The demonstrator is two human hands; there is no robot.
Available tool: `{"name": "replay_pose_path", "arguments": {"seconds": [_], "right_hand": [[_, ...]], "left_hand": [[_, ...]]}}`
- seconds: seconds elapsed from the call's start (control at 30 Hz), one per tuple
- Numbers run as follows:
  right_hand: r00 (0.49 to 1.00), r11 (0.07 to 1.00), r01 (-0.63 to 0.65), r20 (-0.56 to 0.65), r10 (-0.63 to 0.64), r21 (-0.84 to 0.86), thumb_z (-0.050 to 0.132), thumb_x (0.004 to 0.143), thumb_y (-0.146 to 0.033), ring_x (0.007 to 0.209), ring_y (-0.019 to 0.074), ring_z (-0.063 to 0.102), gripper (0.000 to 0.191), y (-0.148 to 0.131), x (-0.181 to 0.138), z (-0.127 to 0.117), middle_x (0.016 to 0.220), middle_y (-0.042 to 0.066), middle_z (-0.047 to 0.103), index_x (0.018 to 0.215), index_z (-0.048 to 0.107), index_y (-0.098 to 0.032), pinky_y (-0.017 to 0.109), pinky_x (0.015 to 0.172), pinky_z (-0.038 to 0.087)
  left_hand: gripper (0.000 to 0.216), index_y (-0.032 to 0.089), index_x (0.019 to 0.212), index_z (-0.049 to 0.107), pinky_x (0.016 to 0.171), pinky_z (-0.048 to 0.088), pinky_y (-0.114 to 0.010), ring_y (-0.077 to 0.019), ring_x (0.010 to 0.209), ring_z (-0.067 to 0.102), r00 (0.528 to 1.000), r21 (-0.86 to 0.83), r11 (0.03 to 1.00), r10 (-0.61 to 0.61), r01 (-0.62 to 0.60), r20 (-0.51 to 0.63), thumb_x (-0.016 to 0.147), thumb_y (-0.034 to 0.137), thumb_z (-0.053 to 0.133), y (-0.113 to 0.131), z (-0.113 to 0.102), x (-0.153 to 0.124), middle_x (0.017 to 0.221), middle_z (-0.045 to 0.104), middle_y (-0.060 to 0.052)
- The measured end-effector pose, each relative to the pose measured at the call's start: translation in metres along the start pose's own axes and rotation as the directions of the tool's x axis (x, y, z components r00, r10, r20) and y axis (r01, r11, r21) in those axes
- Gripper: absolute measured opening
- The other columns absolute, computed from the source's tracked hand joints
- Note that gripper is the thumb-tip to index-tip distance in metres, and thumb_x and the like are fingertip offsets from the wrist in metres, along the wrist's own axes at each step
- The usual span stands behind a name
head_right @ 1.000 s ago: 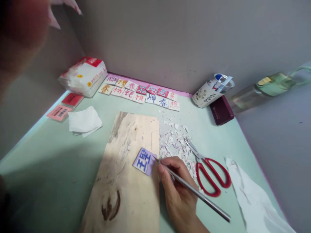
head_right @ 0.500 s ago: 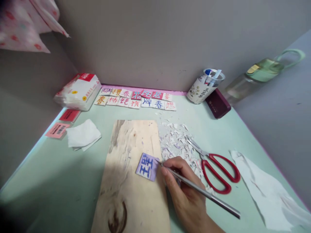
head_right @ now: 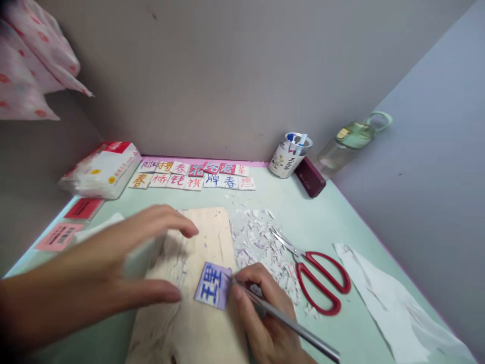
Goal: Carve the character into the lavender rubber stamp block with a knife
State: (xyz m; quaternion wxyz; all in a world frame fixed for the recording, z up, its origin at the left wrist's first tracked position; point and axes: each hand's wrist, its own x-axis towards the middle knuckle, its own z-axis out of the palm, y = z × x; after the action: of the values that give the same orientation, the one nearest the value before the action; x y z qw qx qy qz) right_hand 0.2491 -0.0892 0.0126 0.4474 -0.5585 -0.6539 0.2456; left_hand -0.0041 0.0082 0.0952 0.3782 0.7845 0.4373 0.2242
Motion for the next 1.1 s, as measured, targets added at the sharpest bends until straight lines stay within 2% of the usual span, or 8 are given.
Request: {"name": "replay_pose_path", "arguments": {"seconds": [0.1,0.17,0.2,0.37,0.47,0.63,0.77,1.1], "right_hand": [[1.000,1.000,-0.005,0.022,0.006,-0.012,0.054,0.101,-0.024,0.074,0.0159,0.065,0.007,0.002,-0.001,0.000,0.085,0.002,0.065,0.101,0.061,-0.025,0.021,0.054,0.050],[0.999,1.000,0.020,0.034,-0.019,-0.019,0.053,0.101,-0.023,0.073,0.0157,0.064,0.008,0.002,0.001,0.000,0.084,0.001,0.064,0.099,0.061,-0.025,0.021,0.056,0.051],[0.999,0.999,0.033,0.036,-0.032,-0.023,0.053,0.101,-0.023,0.071,0.0153,0.064,0.009,0.001,0.002,0.000,0.082,0.000,0.064,0.097,0.061,-0.025,0.021,0.057,0.051],[0.999,0.998,0.035,0.036,-0.033,-0.048,0.051,0.101,-0.021,0.063,0.0137,0.060,0.011,0.001,0.004,0.001,0.077,-0.001,0.062,0.093,0.057,-0.024,0.021,0.052,0.049],[0.995,0.995,0.087,0.052,-0.084,-0.057,0.051,0.100,-0.018,0.063,0.0138,0.060,0.012,0.001,0.003,0.003,0.075,0.000,0.060,0.091,0.055,-0.023,0.023,0.054,0.049],[0.987,0.983,0.159,0.036,-0.157,-0.091,0.051,0.097,-0.013,0.057,0.0117,0.056,0.013,0.000,0.004,0.009,0.071,-0.001,0.057,0.089,0.054,-0.023,0.022,0.050,0.045],[0.976,0.973,0.218,0.002,-0.218,-0.071,0.052,0.094,-0.012,0.054,0.0116,0.054,0.012,0.003,0.006,0.014,0.068,-0.002,0.056,0.088,0.053,-0.023,0.022,0.047,0.042],[0.983,0.980,0.182,0.002,-0.182,-0.077,0.051,0.097,-0.013,0.056,0.0124,0.055,0.013,0.007,0.004,0.015,0.070,-0.001,0.057,0.089,0.055,-0.023,0.024,0.050,0.042]], "left_hand": [[0.054,0.025,0.116,0.064,0.100,0.047,-0.043,-0.0271,0.114,0.056,0.973,0.174,0.979,0.062,-0.102,0.220,0.070,0.027,0.092,-0.004,0.024,0.010,0.120,0.063,-0.002],[0.049,0.021,0.108,0.062,0.095,0.047,-0.043,-0.0275,0.109,0.054,0.938,0.282,0.952,0.011,-0.116,0.347,0.069,0.016,0.090,-0.006,0.043,0.016,0.116,0.062,-0.005],[0.047,0.020,0.107,0.061,0.092,0.046,-0.044,-0.0280,0.107,0.054,0.933,0.310,0.944,-0.004,-0.115,0.359,0.069,0.016,0.089,-0.006,0.050,0.018,0.115,0.061,-0.006],[0.032,0.020,0.096,0.055,0.092,0.043,-0.043,-0.0260,0.103,0.051,0.917,0.329,0.941,-0.060,-0.080,0.395,0.076,0.013,0.078,-0.005,0.066,0.018,0.109,0.058,-0.005],[0.033,0.020,0.096,0.053,0.093,0.041,-0.045,-0.0268,0.102,0.050,0.923,0.314,0.946,-0.045,-0.084,0.382,0.075,0.017,0.078,-0.008,0.071,0.014,0.108,0.058,-0.005],[0.032,0.021,0.092,0.052,0.084,0.038,-0.041,-0.0253,0.096,0.049,0.934,0.292,0.954,-0.042,-0.068,0.354,0.076,0.021,0.079,-0.013,0.078,0.014,0.102,0.057,-0.003],[0.039,0.020,0.089,0.051,0.082,0.035,-0.039,-0.0243,0.092,0.048,0.934,0.283,0.958,-0.055,-0.050,0.354,0.072,0.029,0.086,-0.013,0.078,0.017,0.099,0.056,-0.002],[0.052,0.019,0.087,0.051,0.081,0.031,-0.037,-0.0228,0.091,0.047,0.928,0.273,0.961,-0.074,-0.031,0.365,0.063,0.029,0.096,-0.013,0.078,0.017,0.096,0.054,0.001]]}}
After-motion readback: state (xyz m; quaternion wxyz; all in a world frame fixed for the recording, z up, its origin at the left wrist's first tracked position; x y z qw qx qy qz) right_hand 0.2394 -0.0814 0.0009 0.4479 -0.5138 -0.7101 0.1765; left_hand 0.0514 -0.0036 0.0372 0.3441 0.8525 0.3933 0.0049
